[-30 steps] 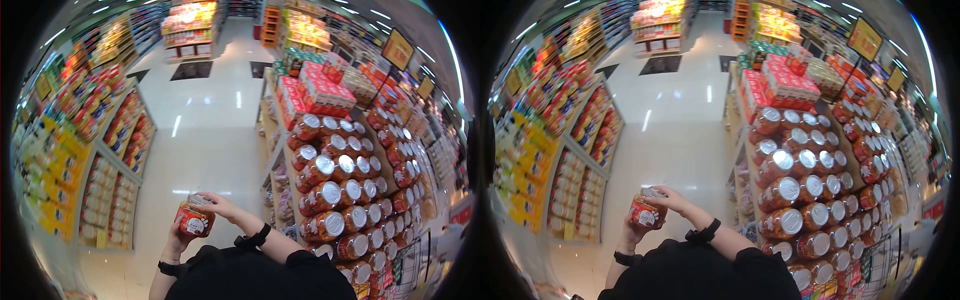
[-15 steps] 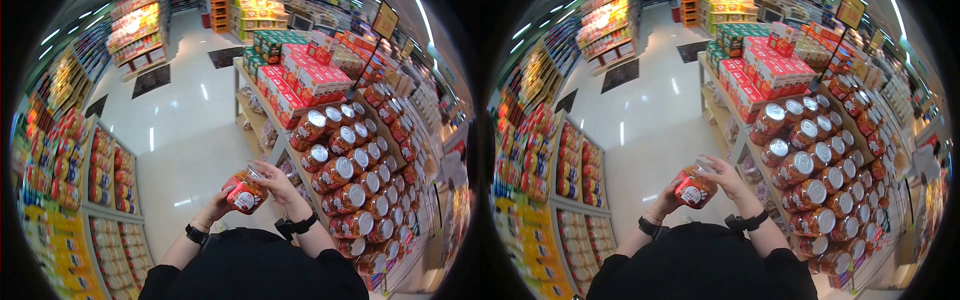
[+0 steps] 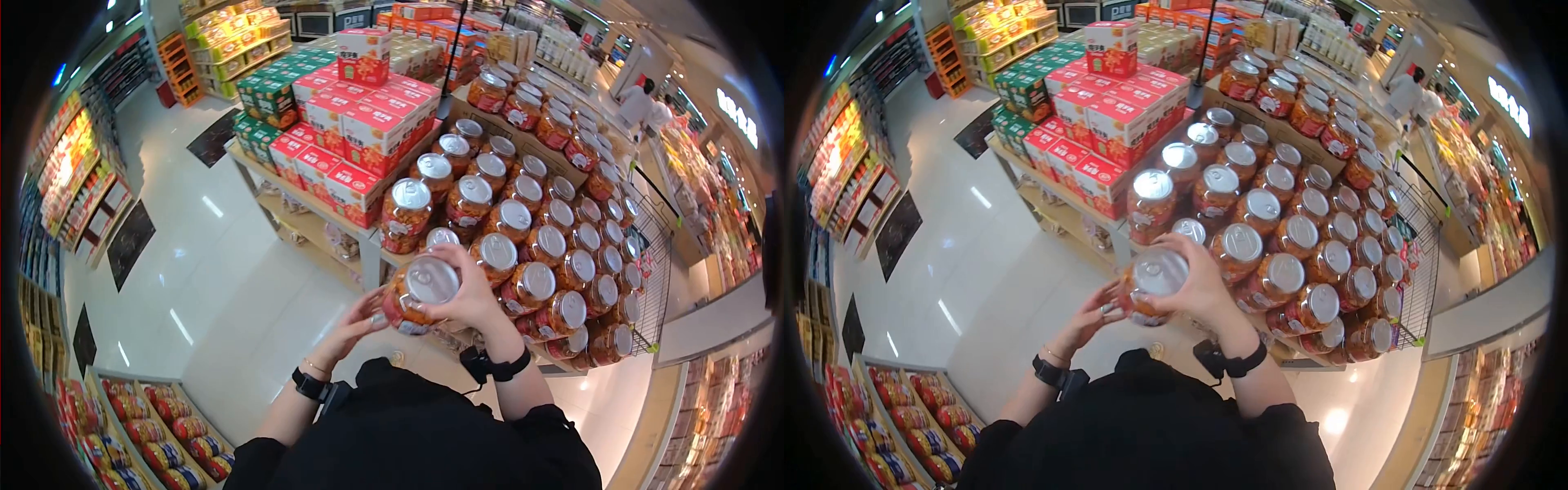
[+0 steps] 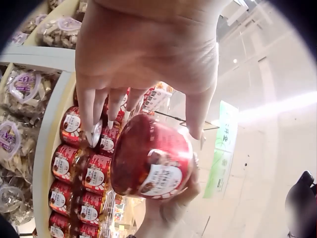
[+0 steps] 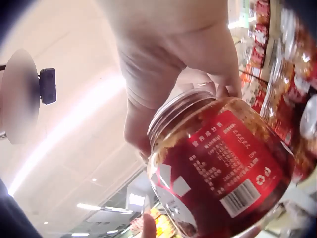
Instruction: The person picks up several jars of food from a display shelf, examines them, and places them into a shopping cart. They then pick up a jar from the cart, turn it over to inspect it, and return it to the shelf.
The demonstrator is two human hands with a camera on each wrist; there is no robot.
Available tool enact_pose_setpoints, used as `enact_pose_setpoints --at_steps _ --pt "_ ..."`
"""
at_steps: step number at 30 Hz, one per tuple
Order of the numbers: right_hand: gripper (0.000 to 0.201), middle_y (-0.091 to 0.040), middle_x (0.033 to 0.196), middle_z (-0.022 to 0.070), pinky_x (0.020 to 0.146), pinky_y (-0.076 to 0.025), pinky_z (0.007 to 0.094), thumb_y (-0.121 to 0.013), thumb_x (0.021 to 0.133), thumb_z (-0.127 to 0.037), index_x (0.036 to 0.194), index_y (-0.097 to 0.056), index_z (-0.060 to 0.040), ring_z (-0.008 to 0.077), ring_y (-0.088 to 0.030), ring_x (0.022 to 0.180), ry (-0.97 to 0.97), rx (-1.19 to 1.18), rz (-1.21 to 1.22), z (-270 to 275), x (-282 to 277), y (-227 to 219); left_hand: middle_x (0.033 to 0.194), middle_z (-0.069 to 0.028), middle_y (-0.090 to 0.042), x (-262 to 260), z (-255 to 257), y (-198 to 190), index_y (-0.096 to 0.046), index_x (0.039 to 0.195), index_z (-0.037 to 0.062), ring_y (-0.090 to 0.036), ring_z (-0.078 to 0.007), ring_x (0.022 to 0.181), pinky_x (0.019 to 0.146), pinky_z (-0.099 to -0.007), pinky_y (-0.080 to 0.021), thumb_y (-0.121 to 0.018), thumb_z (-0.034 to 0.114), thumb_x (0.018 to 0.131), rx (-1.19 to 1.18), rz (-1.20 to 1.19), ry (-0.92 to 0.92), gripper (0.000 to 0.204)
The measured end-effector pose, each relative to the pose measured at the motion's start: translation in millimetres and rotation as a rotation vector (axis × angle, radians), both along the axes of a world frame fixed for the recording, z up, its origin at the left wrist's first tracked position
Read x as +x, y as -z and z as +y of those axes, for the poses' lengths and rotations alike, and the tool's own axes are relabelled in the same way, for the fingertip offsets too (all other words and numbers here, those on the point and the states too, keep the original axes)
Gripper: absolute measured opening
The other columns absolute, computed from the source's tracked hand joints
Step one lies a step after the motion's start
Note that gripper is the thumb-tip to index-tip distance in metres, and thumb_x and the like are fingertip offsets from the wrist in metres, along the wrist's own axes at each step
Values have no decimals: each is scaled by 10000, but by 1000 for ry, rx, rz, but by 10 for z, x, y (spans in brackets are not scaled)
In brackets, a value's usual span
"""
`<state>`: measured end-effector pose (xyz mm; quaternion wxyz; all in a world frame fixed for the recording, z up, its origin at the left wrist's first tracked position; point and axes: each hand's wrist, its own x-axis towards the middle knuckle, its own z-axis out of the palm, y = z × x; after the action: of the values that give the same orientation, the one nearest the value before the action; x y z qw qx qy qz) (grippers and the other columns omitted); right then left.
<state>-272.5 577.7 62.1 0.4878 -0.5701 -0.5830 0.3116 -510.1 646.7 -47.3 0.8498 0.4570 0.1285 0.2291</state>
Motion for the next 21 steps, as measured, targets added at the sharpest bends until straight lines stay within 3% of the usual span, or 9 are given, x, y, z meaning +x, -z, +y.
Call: enact_pose_setpoints --at_steps 2,4,9,11,12,15,18,21 --pt "799 -614 1149 105 971 -414 373 -865 490 -250 1188 -533 -49 283 -550 1103 91 54 -80 173 215 29 1436 -134 -402 107 220 -148 -280 1464 67 -405 -248 1313 1057 -421 -366 -640 360 878 36 103 -82 748" --pt "830 -604 1161 113 973 -433 342 -878 514 -182 1232 -482 -55 224 -568 1111 207 0 -332 345 421 12 1406 -133 -434 164 415 -251 -326 1435 60 -430 -241 1291 1055 -412 -369 -630 314 890 76 145 -107 674" --pt "831 -611 1177 125 976 -407 385 -883 508 -243 1223 -503 -54 298 -538 1108 260 -49 -397 655 671 26 1308 -109 -520 383 857 -354 -450 1325 48 -496 -215 1217 1043 -380 -379 -633 174 892 301 261 -232 487" --pt "842 -610 1179 127 977 -408 387 -882 510 -243 1233 -497 -51 302 -531 1117 283 -73 -401 734 734 94 1248 -101 -555 516 997 -488 -492 1271 48 -515 -221 1173 989 -354 -414 -700 156 826 720 319 -425 503" --pt "852 -608 1181 130 979 -409 389 -882 512 -244 1244 -492 -47 307 -525 1125 306 -100 -405 767 762 125 1248 -101 -555 578 1063 -598 -492 1271 48 -515 -221 1173 989 -354 -414 -700 156 826 724 318 -423 503" --pt "871 -598 1190 142 987 -407 399 -881 520 -252 1264 -479 -42 324 -516 1129 334 -133 -456 842 805 181 1192 -154 -554 794 1283 -865 -499 1257 51 -527 -316 1115 946 -374 -426 -738 145 756 1156 384 -553 563" --pt "873 -575 1200 163 994 -406 402 -876 540 -257 1277 -464 -39 334 -506 1138 344 -133 -478 837 808 212 1245 -161 -536 1017 1458 -932 -467 1286 13 -515 -276 1179 996 -371 -406 -737 167 773 1205 409 -500 600" --pt "879 -548 1210 180 996 -405 401 -871 558 -260 1295 -447 -37 341 -500 1143 360 -170 -455 837 785 214 1249 -183 -528 1221 1637 -801 -453 1295 4 -508 -316 1182 997 -396 -407 -754 225 768 1312 368 -464 646"
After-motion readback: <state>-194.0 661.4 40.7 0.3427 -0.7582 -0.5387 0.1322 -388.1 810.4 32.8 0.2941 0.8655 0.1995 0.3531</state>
